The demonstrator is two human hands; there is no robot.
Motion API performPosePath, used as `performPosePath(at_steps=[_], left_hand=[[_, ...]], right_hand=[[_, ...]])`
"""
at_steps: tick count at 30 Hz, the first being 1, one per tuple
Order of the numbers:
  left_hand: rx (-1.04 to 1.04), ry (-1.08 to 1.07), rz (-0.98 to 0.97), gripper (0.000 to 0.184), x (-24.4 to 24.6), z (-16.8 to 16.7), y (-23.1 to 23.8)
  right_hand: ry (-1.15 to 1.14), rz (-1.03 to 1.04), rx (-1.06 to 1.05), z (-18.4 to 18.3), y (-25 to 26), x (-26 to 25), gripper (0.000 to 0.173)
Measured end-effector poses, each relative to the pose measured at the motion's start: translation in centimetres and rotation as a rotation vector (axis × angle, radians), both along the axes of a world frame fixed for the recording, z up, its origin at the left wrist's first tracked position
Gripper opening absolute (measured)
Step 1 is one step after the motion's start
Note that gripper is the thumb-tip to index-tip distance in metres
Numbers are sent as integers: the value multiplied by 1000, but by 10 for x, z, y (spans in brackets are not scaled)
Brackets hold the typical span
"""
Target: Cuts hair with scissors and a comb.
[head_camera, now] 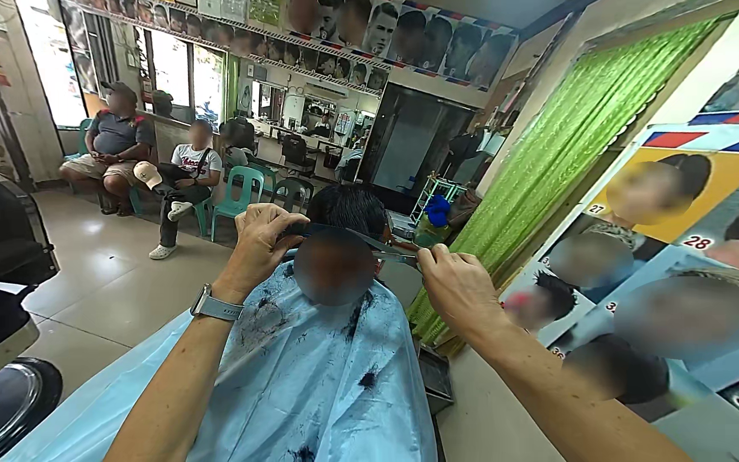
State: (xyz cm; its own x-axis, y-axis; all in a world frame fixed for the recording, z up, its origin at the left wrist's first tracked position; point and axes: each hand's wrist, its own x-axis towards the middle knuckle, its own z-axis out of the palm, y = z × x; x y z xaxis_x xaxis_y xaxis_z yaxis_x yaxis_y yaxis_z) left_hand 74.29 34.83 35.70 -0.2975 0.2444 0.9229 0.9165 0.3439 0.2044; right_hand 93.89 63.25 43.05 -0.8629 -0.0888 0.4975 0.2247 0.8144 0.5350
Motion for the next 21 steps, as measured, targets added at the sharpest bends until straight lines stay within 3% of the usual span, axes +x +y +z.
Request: performPosePath(at_steps=[7, 12, 18, 21], left_hand=[[-19, -13, 4, 28, 2, 1, -1], [-37, -12, 6, 28, 5, 5, -2], [-30, -100, 87, 32, 10, 28, 7], [-106, -124, 99, 36, 13, 22, 17]], right_hand=[[-89, 16, -39, 1, -1, 7, 16], [-30, 121, -45, 1, 7, -5, 13], [-83, 152, -269, 17, 22, -6, 20], [-93, 193, -414, 29, 40, -5, 24]])
